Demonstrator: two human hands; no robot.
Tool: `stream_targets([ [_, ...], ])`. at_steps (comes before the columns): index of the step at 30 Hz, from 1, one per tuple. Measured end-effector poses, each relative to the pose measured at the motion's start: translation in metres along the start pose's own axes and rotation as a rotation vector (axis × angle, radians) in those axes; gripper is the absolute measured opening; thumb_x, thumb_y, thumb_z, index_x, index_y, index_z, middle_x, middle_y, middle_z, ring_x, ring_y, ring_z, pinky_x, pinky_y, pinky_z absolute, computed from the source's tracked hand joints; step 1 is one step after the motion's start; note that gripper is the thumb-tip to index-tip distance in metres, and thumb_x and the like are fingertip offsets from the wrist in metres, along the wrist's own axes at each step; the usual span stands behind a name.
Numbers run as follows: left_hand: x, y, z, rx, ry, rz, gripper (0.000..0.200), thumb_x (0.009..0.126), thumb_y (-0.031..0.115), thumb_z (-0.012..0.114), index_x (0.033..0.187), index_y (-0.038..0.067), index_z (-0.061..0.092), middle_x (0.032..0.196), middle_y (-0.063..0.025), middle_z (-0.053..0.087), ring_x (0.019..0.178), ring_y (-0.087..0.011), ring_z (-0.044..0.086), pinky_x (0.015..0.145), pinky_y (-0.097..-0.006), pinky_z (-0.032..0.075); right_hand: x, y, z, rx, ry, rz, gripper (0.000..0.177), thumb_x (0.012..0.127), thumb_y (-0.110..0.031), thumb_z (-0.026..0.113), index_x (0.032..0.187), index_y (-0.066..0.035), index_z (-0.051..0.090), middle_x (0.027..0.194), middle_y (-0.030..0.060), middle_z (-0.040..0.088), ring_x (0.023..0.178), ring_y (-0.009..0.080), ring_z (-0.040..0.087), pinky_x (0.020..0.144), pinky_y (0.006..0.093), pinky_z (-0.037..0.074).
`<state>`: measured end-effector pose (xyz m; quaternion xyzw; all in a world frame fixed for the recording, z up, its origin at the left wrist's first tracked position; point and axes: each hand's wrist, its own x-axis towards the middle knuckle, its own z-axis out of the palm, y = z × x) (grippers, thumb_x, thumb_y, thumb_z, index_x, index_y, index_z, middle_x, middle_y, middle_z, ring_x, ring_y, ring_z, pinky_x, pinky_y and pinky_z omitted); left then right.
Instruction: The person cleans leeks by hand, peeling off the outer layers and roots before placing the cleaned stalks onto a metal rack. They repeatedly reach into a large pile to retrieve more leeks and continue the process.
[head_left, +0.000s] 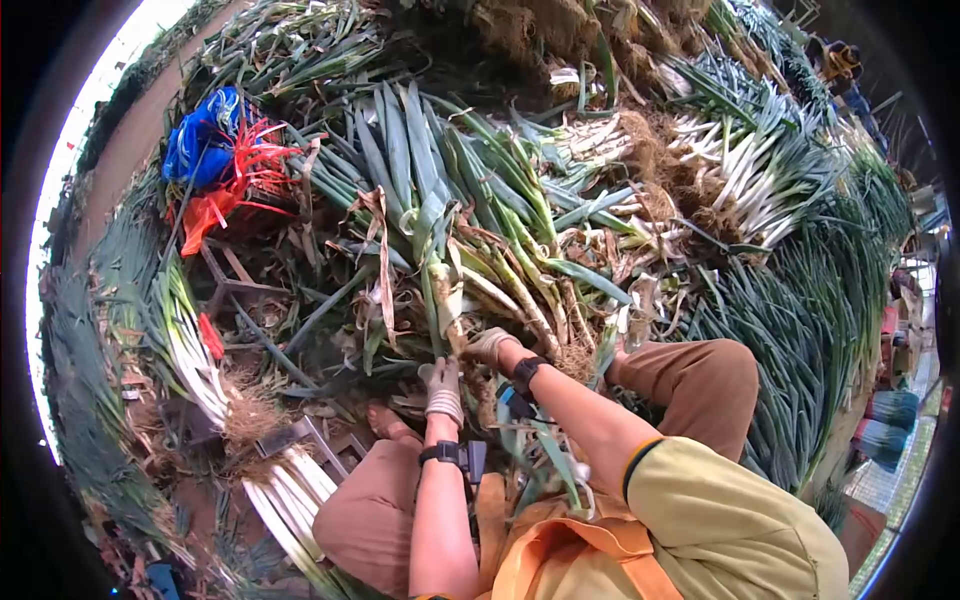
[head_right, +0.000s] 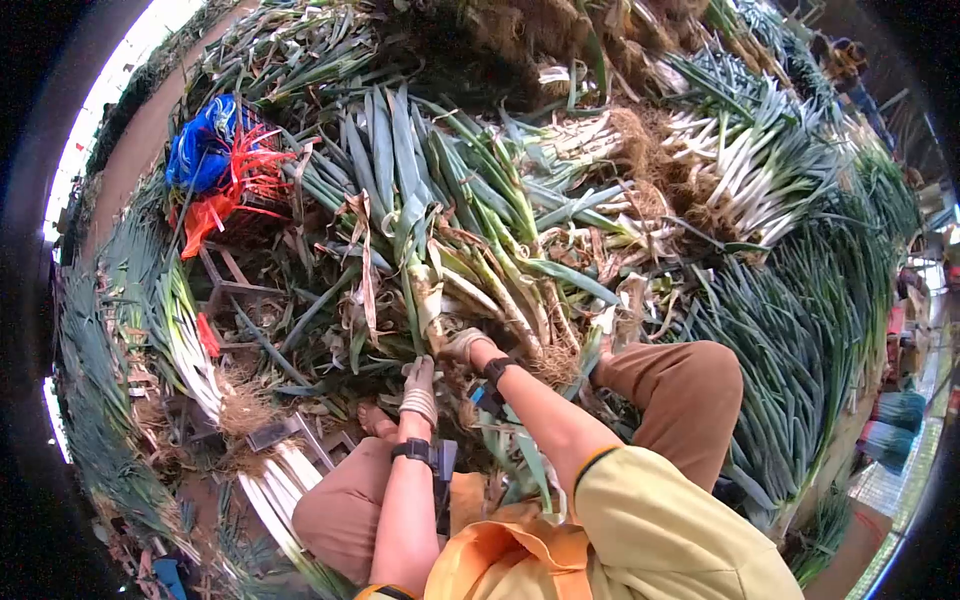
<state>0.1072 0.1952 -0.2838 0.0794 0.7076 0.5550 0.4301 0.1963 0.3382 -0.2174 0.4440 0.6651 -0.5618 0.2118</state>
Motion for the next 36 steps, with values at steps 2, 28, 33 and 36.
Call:
stream_targets([
  [2, 0.017, -0.016, 0.007, -0.604, -0.211, -0.381, 0.045, 0.090, 0.036, 0.036, 0.112, -0.001, 0.047, 0.090, -0.0065, 0.054, 0.075, -0.0173, 0.048, 0.069, -0.0264, 0.041, 0.017, 0.027, 0.027, 0.356, 0.137, -0.153, 0.033, 0.073, -0.034, 0.057, 0.088, -0.004, 0.063, 0.082, 0.0120, 0.063, 0.068, 0.0220, 0.057, 0.066, 0.0311, 0.045],
  [28, -0.094, 0.140, 0.011, 0.199, -1.013, -0.113, 0.031, 0.073, 0.020, 0.059, 0.099, 0.006, 0.055, 0.089, -0.0033, 0.059, 0.080, -0.0164, 0.057, 0.071, -0.0275, 0.045, -0.214, -0.024, -0.026, 0.409, 0.125, -0.216, 0.031, 0.069, -0.021, 0.065, 0.090, 0.000, 0.059, 0.074, 0.0056, 0.062, 0.064, 0.0107, 0.056, 0.056, 0.0253, 0.047],
  [33, -0.079, 0.118, 0.032, -0.185, -0.171, -0.465, 0.049, 0.080, 0.044, 0.050, 0.111, 0.006, 0.049, 0.092, -0.0114, 0.057, 0.077, -0.0235, 0.054, 0.066, -0.0382, 0.043, -0.274, 0.047, 0.056, 0.088, 0.198, -0.236, 0.038, 0.068, -0.025, 0.064, 0.095, -0.001, 0.054, 0.073, 0.0094, 0.059, 0.067, 0.0154, 0.057, 0.062, 0.0296, 0.047],
  [36, -0.059, 0.079, 0.050, -0.322, 0.080, -0.343, 0.045, 0.081, 0.041, 0.049, 0.110, 0.007, 0.050, 0.093, -0.0117, 0.057, 0.077, -0.0240, 0.055, 0.067, -0.0393, 0.044, -0.292, 0.060, 0.072, -0.007, 0.224, -0.212, 0.040, 0.067, -0.023, 0.063, 0.098, 0.000, 0.052, 0.079, 0.0147, 0.060, 0.071, 0.0212, 0.058, 0.067, 0.0320, 0.046],
])
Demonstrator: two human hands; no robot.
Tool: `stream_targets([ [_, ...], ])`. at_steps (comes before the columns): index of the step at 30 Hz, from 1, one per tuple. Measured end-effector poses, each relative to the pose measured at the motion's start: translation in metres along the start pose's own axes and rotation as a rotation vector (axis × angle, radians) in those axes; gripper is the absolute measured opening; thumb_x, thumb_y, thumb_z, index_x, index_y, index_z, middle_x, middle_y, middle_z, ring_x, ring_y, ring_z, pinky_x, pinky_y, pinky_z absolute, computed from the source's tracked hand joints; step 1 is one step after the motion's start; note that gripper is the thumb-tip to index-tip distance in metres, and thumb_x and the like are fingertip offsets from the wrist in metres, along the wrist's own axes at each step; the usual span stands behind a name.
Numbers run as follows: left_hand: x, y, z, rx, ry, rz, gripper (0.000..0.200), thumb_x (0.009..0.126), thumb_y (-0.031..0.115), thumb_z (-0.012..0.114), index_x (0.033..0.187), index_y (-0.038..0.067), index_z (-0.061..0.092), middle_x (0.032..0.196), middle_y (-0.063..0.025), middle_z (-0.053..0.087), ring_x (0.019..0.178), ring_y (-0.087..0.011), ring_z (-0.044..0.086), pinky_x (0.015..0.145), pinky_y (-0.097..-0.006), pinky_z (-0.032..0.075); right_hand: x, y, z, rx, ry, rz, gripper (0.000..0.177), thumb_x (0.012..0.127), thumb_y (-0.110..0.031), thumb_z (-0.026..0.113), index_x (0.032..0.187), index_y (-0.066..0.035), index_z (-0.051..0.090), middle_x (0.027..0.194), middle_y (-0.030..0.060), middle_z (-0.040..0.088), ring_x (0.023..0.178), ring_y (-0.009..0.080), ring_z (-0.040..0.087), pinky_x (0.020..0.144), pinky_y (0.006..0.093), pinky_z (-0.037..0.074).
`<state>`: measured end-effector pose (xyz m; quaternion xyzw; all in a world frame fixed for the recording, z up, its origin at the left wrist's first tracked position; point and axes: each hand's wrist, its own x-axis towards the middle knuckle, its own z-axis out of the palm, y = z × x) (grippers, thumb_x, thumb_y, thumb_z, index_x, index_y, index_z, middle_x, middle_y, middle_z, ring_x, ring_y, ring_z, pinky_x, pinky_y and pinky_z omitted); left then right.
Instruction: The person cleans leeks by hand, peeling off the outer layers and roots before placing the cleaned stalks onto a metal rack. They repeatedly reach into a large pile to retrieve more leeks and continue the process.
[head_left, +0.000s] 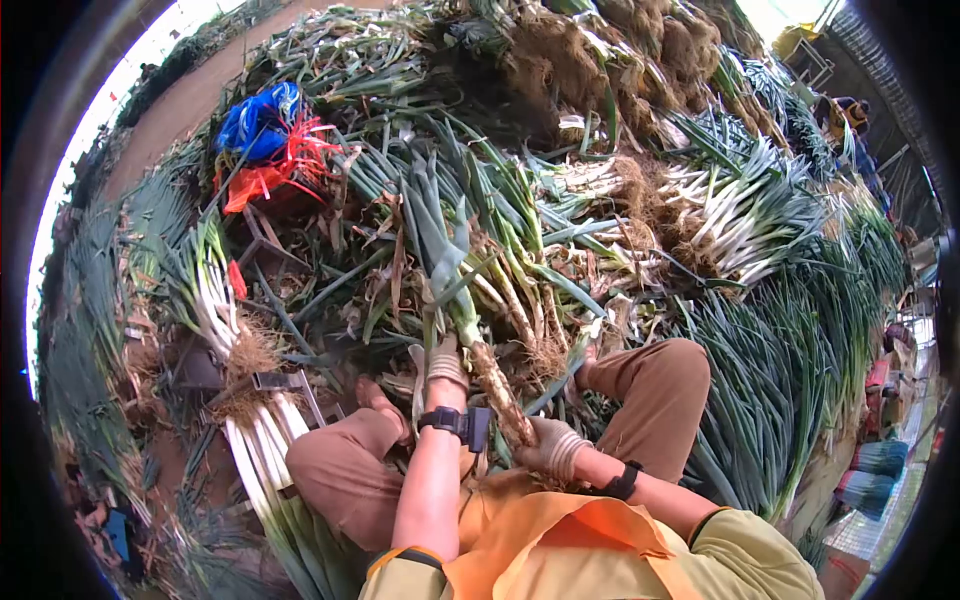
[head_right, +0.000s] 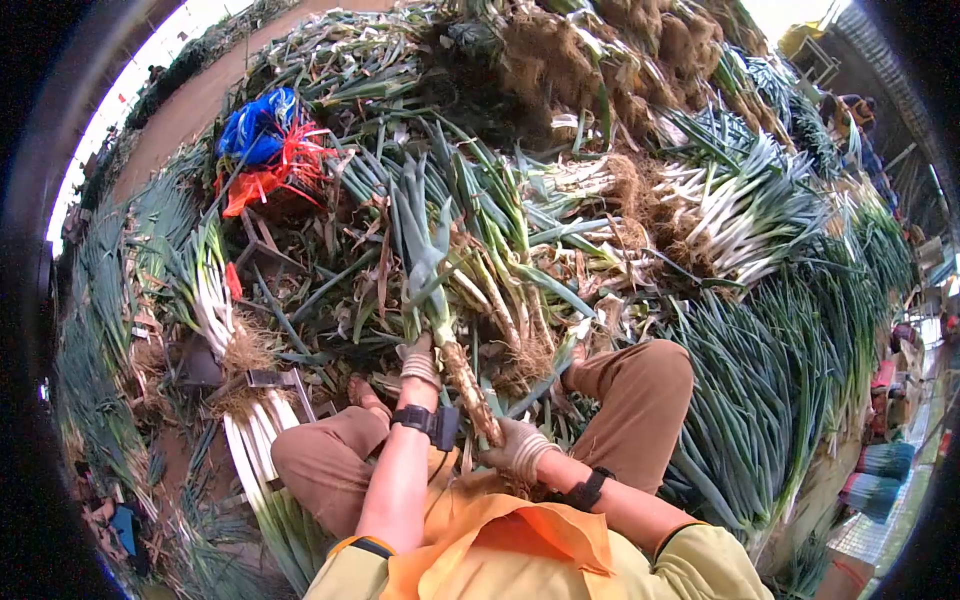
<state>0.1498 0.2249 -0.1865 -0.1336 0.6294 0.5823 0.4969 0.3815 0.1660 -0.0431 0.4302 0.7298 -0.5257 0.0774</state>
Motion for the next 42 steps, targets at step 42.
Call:
stream_targets([
  [42, -0.031, -0.078, -0.090, 1.494, -0.025, 0.381, 0.027, 0.080, 0.024, 0.054, 0.103, 0.010, 0.058, 0.079, -0.0088, 0.059, 0.063, -0.0134, 0.052, 0.059, -0.0303, 0.044, 0.043, -0.030, -0.014, -0.102, 0.235, -0.085, 0.053, 0.060, -0.029, 0.069, 0.104, -0.006, 0.051, 0.084, 0.0182, 0.059, 0.076, 0.0335, 0.057, 0.067, 0.0370, 0.046],
])
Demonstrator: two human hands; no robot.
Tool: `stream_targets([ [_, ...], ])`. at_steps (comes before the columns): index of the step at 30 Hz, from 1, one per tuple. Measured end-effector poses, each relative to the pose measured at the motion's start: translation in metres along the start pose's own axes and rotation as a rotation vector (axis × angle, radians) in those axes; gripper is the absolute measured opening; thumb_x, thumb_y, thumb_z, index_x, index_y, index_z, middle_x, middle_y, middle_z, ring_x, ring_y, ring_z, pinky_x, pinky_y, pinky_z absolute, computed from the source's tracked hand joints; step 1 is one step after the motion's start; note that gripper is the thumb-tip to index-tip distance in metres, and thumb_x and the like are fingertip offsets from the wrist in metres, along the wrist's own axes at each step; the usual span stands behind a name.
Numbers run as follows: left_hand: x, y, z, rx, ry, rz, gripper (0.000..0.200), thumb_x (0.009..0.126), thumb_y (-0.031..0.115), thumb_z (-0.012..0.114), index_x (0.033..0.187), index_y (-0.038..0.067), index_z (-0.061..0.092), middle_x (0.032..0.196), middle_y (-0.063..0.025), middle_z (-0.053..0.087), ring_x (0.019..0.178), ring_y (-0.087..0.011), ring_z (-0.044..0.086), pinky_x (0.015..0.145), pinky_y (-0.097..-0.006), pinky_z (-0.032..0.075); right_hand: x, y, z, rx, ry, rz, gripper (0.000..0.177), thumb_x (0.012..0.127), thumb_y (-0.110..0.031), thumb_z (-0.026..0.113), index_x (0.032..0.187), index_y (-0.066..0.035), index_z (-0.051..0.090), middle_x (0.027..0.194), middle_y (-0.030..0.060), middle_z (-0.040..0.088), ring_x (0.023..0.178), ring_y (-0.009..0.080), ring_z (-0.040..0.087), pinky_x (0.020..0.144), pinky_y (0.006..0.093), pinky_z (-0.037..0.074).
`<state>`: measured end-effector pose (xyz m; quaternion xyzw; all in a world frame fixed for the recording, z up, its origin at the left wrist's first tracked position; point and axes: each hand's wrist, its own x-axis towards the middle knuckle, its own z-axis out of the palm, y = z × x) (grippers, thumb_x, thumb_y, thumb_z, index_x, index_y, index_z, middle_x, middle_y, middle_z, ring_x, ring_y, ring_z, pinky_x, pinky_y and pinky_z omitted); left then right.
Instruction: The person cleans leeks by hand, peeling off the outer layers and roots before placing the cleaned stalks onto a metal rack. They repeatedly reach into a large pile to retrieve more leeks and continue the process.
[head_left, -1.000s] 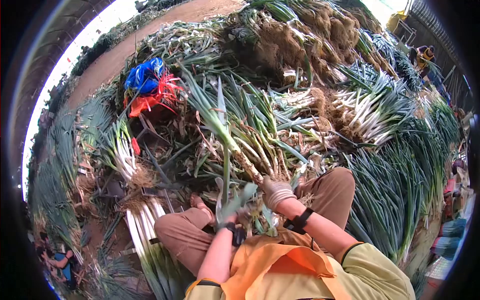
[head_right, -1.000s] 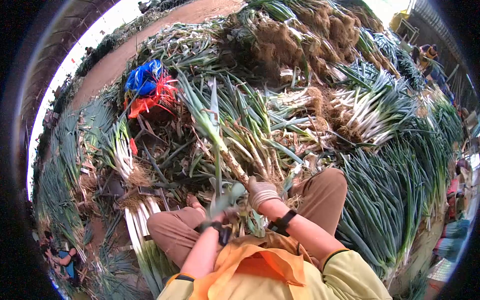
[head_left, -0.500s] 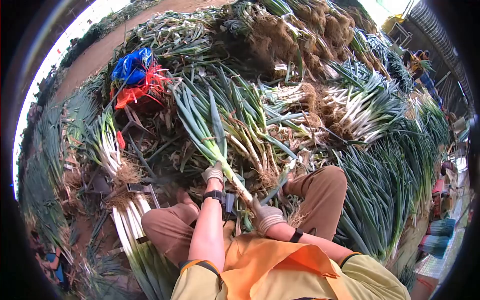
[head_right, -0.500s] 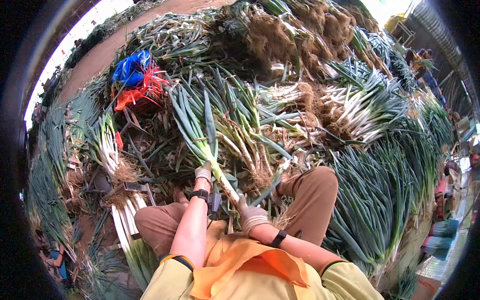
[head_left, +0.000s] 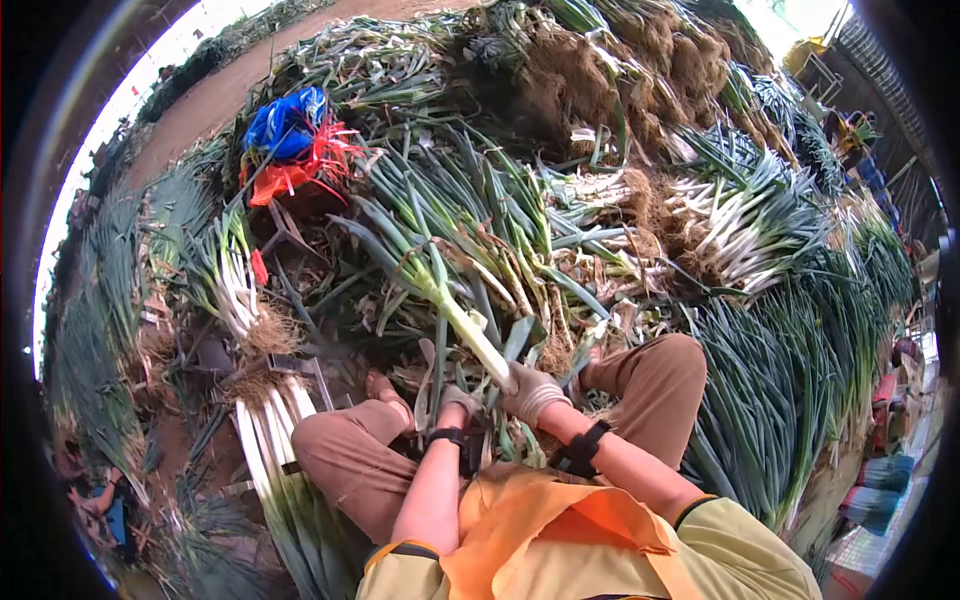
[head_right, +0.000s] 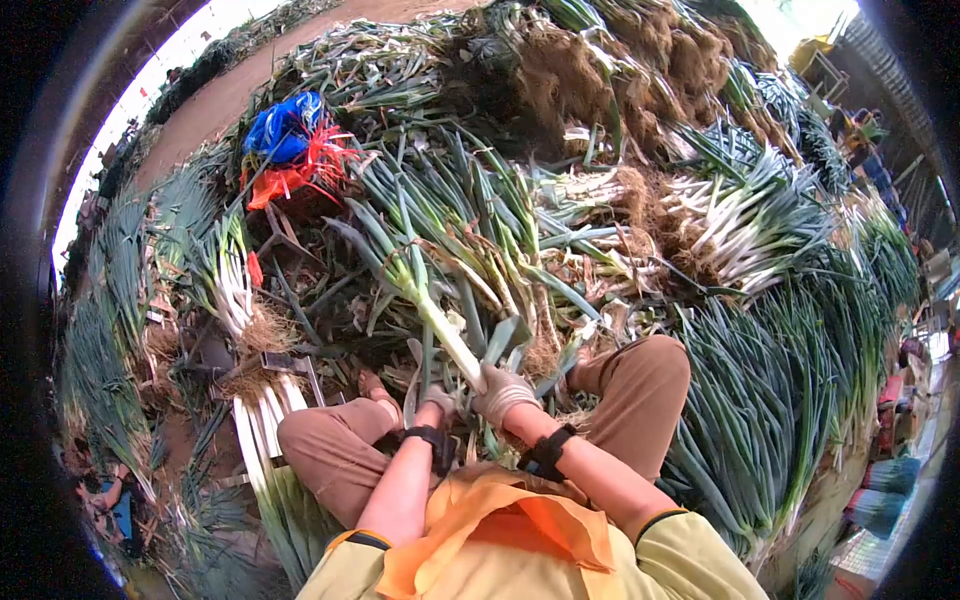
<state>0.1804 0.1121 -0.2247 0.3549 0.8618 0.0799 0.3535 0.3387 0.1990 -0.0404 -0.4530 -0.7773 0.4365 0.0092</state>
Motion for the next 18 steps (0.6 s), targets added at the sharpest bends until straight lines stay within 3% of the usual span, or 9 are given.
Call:
stream_targets([
  [2, 0.002, 0.019, -0.048, -0.746, 0.160, -0.177, 0.027, 0.080, 0.021, 0.054, 0.102, 0.007, 0.057, 0.077, -0.0075, 0.060, 0.064, -0.0128, 0.052, 0.059, -0.0284, 0.043, -0.005, 0.000, 0.001, -0.077, -0.009, 0.024, 0.051, 0.061, -0.028, 0.067, 0.104, -0.006, 0.051, 0.082, 0.0186, 0.059, 0.076, 0.0344, 0.058, 0.066, 0.0383, 0.046],
  [4, 0.029, 0.013, -0.066, -1.301, 0.196, -0.057, 0.027, 0.079, 0.019, 0.056, 0.101, 0.004, 0.056, 0.074, -0.0061, 0.059, 0.062, -0.0137, 0.051, 0.056, -0.0285, 0.041, -0.009, -0.001, 0.007, -0.151, -0.019, 0.034, 0.049, 0.062, -0.027, 0.066, 0.103, -0.006, 0.050, 0.081, 0.0189, 0.059, 0.076, 0.0353, 0.058, 0.065, 0.0397, 0.046],
  [5, 0.034, 0.020, -0.072, -1.307, 0.204, -0.060, 0.027, 0.079, 0.019, 0.056, 0.101, 0.004, 0.056, 0.074, -0.0061, 0.059, 0.062, -0.0137, 0.051, 0.056, -0.0285, 0.041, -0.014, 0.001, 0.012, -0.174, -0.038, 0.072, 0.046, 0.063, -0.026, 0.064, 0.103, -0.007, 0.050, 0.080, 0.0189, 0.059, 0.076, 0.0354, 0.058, 0.064, 0.0407, 0.045],
  [7, 0.038, 0.037, -0.079, -1.182, 0.257, 0.220, 0.020, 0.077, 0.011, 0.061, 0.094, 0.002, 0.057, 0.078, -0.0059, 0.059, 0.068, -0.0176, 0.056, 0.062, -0.0314, 0.046, -0.020, 0.004, 0.020, -0.227, -0.043, 0.082, 0.041, 0.065, -0.022, 0.061, 0.102, -0.009, 0.049, 0.077, 0.0187, 0.059, 0.073, 0.0357, 0.058, 0.062, 0.0422, 0.045],
  [8, 0.035, 0.044, -0.084, -0.777, 0.357, 0.176, 0.015, 0.076, 0.009, 0.062, 0.087, 0.001, 0.056, 0.075, -0.0061, 0.058, 0.065, -0.0170, 0.056, 0.064, -0.0296, 0.046, -0.024, 0.002, 0.022, -0.256, -0.052, 0.077, 0.044, 0.065, -0.023, 0.061, 0.105, -0.011, 0.048, 0.076, 0.0184, 0.059, 0.073, 0.0363, 0.058, 0.062, 0.0429, 0.045],
  [11, 0.021, 0.063, -0.090, -1.199, 0.261, -0.103, 0.005, 0.071, 0.003, 0.063, 0.068, 0.004, 0.059, 0.061, -0.0029, 0.056, 0.055, -0.0121, 0.049, 0.051, -0.0264, 0.042, -0.030, -0.001, 0.019, -0.289, -0.032, 0.117, 0.042, 0.065, -0.024, 0.062, 0.103, -0.011, 0.048, 0.076, 0.0183, 0.058, 0.074, 0.0364, 0.058, 0.063, 0.0435, 0.045],
  [14, -0.002, 0.077, -0.111, -1.465, -0.067, 0.005, 0.009, 0.069, 0.000, 0.063, 0.075, 0.004, 0.058, 0.070, -0.0021, 0.057, 0.053, -0.0145, 0.052, 0.052, -0.0254, 0.045, -0.026, 0.008, 0.026, -0.304, -0.064, 0.121, 0.042, 0.065, -0.024, 0.062, 0.103, -0.011, 0.047, 0.076, 0.0190, 0.058, 0.075, 0.0372, 0.057, 0.065, 0.0436, 0.045],
  [16, -0.047, 0.120, -0.118, -1.322, -0.487, 0.404, 0.012, 0.069, -0.001, 0.060, 0.078, 0.006, 0.057, 0.075, -0.0002, 0.058, 0.059, -0.0129, 0.054, 0.055, -0.0241, 0.046, -0.018, 0.019, 0.030, -0.235, -0.059, 0.092, 0.047, 0.063, -0.029, 0.064, 0.102, -0.008, 0.048, 0.075, 0.0177, 0.059, 0.072, 0.0333, 0.059, 0.065, 0.0417, 0.046],
  [18, -0.044, 0.116, -0.110, -1.243, -0.378, 0.370, 0.010, 0.071, 0.001, 0.059, 0.079, 0.005, 0.057, 0.074, -0.0017, 0.058, 0.059, -0.0139, 0.054, 0.055, -0.0247, 0.046, -0.001, 0.034, 0.042, 0.233, 0.456, -0.267, 0.050, 0.072, -0.037, 0.058, 0.114, -0.013, 0.045, 0.088, 0.0114, 0.060, 0.089, 0.0261, 0.057, 0.076, 0.0342, 0.043],
])
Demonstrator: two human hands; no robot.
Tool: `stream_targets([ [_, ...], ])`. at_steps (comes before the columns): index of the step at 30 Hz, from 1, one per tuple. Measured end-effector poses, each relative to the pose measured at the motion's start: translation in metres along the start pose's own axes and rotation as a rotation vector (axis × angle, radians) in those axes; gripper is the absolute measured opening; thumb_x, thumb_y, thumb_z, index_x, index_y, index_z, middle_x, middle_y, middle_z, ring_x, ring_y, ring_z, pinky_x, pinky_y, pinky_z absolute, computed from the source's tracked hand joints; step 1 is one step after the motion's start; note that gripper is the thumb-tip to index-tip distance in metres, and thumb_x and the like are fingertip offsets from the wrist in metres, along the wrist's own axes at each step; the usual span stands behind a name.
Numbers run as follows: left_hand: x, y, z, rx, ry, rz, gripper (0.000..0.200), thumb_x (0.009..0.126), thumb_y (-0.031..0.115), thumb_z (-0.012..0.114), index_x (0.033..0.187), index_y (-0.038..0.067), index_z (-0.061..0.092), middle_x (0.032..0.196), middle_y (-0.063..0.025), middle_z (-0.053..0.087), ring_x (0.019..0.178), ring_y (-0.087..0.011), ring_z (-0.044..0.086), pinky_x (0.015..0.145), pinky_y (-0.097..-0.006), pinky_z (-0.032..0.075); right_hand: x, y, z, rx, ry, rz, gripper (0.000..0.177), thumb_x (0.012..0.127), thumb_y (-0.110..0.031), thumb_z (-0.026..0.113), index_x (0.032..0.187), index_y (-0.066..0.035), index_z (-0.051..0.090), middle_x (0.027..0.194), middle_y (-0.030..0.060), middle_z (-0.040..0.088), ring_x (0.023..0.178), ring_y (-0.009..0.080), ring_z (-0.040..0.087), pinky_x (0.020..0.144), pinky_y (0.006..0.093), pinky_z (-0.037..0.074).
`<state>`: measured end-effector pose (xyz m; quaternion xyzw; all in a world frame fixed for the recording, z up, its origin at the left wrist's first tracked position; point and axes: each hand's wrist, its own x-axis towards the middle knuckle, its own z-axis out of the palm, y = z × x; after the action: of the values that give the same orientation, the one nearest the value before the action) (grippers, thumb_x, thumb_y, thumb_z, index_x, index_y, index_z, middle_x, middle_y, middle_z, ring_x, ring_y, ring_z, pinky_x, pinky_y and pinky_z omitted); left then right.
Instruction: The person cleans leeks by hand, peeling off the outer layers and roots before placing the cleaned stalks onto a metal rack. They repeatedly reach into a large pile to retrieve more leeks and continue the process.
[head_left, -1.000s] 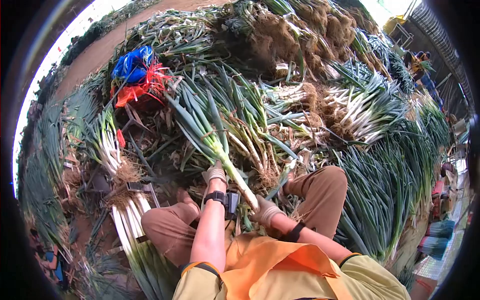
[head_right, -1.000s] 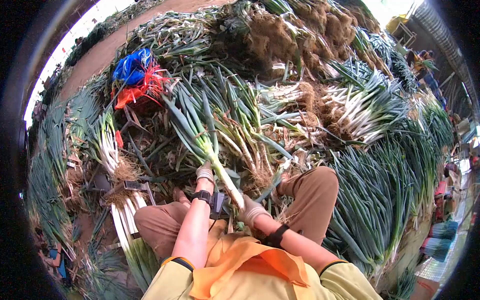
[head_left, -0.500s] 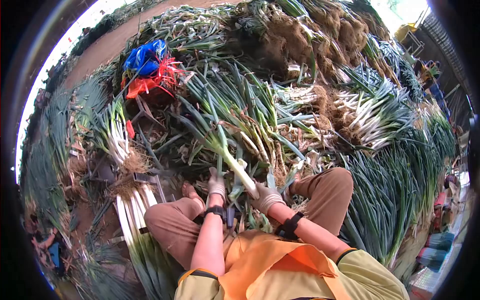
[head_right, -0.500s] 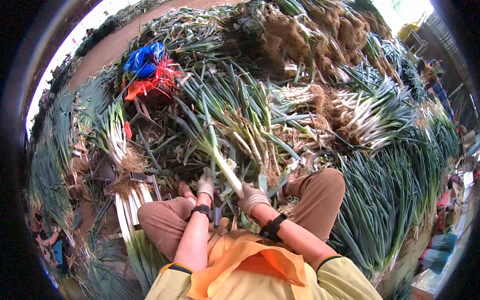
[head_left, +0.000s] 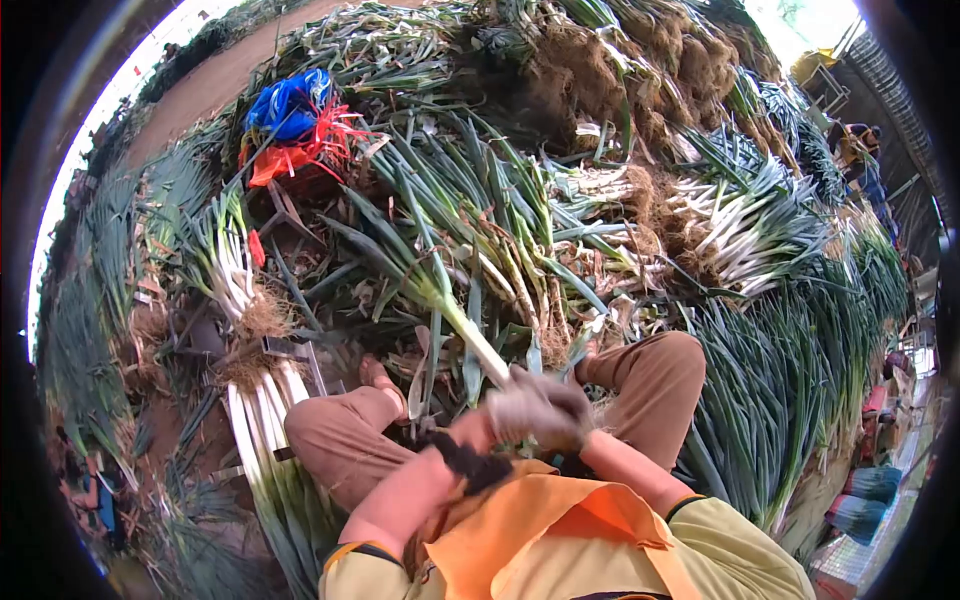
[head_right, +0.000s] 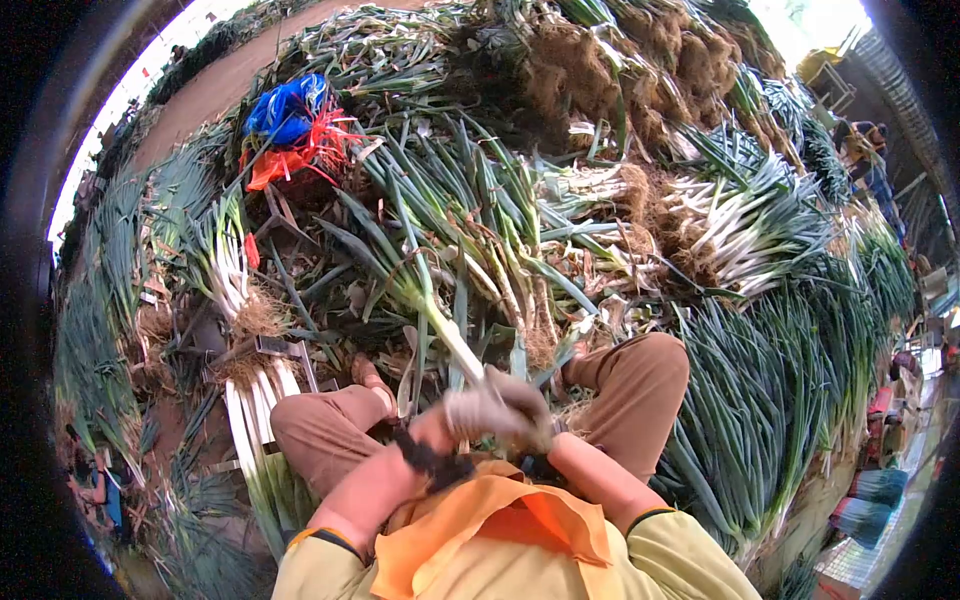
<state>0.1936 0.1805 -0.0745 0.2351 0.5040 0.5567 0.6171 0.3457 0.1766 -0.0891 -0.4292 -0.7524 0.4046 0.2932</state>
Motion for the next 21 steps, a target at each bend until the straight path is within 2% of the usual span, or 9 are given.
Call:
stream_targets([
  [3, 0.006, -0.020, -0.005, 0.307, 0.252, 0.041, 0.009, 0.076, 0.009, 0.056, 0.083, 0.004, 0.055, 0.073, -0.0061, 0.058, 0.058, -0.0168, 0.054, 0.055, -0.0266, 0.047, -0.001, 0.075, 0.035, 0.284, -0.206, 0.223, 0.035, 0.073, -0.035, 0.056, 0.100, -0.013, 0.052, 0.087, 0.0150, 0.059, 0.082, 0.0304, 0.056, 0.072, 0.0363, 0.043],
  [5, 0.003, 0.021, -0.010, 0.277, 0.652, 0.341, 0.016, 0.079, 0.015, 0.056, 0.084, 0.001, 0.054, 0.071, -0.0092, 0.058, 0.059, -0.0195, 0.054, 0.056, -0.0290, 0.048, 0.012, 0.004, -0.020, -0.296, -0.376, -0.037, 0.033, 0.081, -0.028, 0.048, 0.109, -0.009, 0.048, 0.078, 0.0194, 0.058, 0.071, 0.0347, 0.058, 0.060, 0.0397, 0.044],
  [6, -0.005, 0.060, -0.022, 0.741, 0.807, 0.383, 0.022, 0.079, 0.020, 0.059, 0.086, 0.001, 0.053, 0.073, -0.0085, 0.058, 0.057, -0.0192, 0.053, 0.055, -0.0296, 0.047, 0.011, -0.039, -0.042, -0.394, -0.441, 0.039, 0.035, 0.080, -0.027, 0.048, 0.113, -0.016, 0.045, 0.076, 0.0223, 0.056, 0.069, 0.0377, 0.056, 0.058, 0.0420, 0.043],
  [8, 0.002, 0.081, -0.030, -0.240, 0.832, -0.094, 0.023, 0.080, 0.021, 0.058, 0.094, 0.003, 0.052, 0.074, -0.0109, 0.056, 0.062, -0.0192, 0.055, 0.053, -0.0280, 0.048, 0.003, -0.051, -0.049, -0.416, -0.515, 0.059, 0.040, 0.076, -0.023, 0.046, 0.114, -0.013, 0.040, 0.078, 0.0215, 0.058, 0.069, 0.0389, 0.055, 0.060, 0.0436, 0.044],
  [10, 0.052, 0.040, -0.090, -0.682, 0.447, 0.065, 0.032, 0.078, 0.031, 0.060, 0.095, 0.004, 0.053, 0.074, -0.0095, 0.056, 0.060, -0.0190, 0.053, 0.053, -0.0306, 0.045, 0.011, -0.076, -0.054, -0.470, -0.610, 0.133, 0.036, 0.078, -0.022, 0.047, 0.113, -0.014, 0.045, 0.078, 0.0186, 0.059, 0.073, 0.0352, 0.057, 0.062, 0.0423, 0.045],
  [12, 0.047, 0.094, -0.056, -0.459, 0.689, 0.019, 0.028, 0.073, 0.031, 0.065, 0.089, 0.010, 0.054, 0.068, -0.0068, 0.054, 0.057, -0.0198, 0.053, 0.052, -0.0316, 0.044, 0.017, -0.081, -0.055, -0.695, -0.149, -0.597, 0.029, 0.079, -0.019, 0.047, 0.108, -0.014, 0.050, 0.084, 0.0159, 0.061, 0.081, 0.0325, 0.057, 0.069, 0.0396, 0.045],
  [14, 0.060, 0.112, -0.068, -0.479, 0.716, 0.097, 0.023, 0.072, 0.029, 0.065, 0.080, 0.013, 0.051, 0.061, -0.0044, 0.050, 0.048, -0.0185, 0.049, 0.046, -0.0322, 0.043, 0.026, -0.102, -0.070, -0.572, -0.187, -0.674, 0.024, 0.083, -0.014, 0.047, 0.105, -0.015, 0.055, 0.091, 0.0141, 0.060, 0.087, 0.0297, 0.056, 0.077, 0.0346, 0.044],
  [18, 0.054, 0.160, -0.115, -0.548, 0.628, 0.246, 0.023, 0.068, 0.022, 0.069, 0.072, 0.012, 0.047, 0.053, -0.0025, 0.046, 0.038, -0.0169, 0.045, 0.035, -0.0295, 0.040, -0.019, -0.114, -0.128, 0.615, -0.745, 0.123, 0.024, 0.079, -0.011, 0.059, 0.103, -0.006, 0.058, 0.097, 0.0018, 0.060, 0.089, 0.0110, 0.054, 0.081, 0.0260, 0.042],
  [21, 0.034, 0.205, -0.138, -0.436, 0.651, 0.302, 0.024, 0.070, 0.023, 0.068, 0.070, 0.012, 0.046, 0.053, -0.0018, 0.045, 0.038, -0.0147, 0.043, 0.036, -0.0260, 0.040, -0.038, -0.073, -0.188, 0.309, -0.791, 0.291, 0.030, 0.069, -0.011, 0.069, 0.096, -0.003, 0.061, 0.092, 0.0098, 0.062, 0.085, 0.0098, 0.056, 0.077, 0.0269, 0.044],
])
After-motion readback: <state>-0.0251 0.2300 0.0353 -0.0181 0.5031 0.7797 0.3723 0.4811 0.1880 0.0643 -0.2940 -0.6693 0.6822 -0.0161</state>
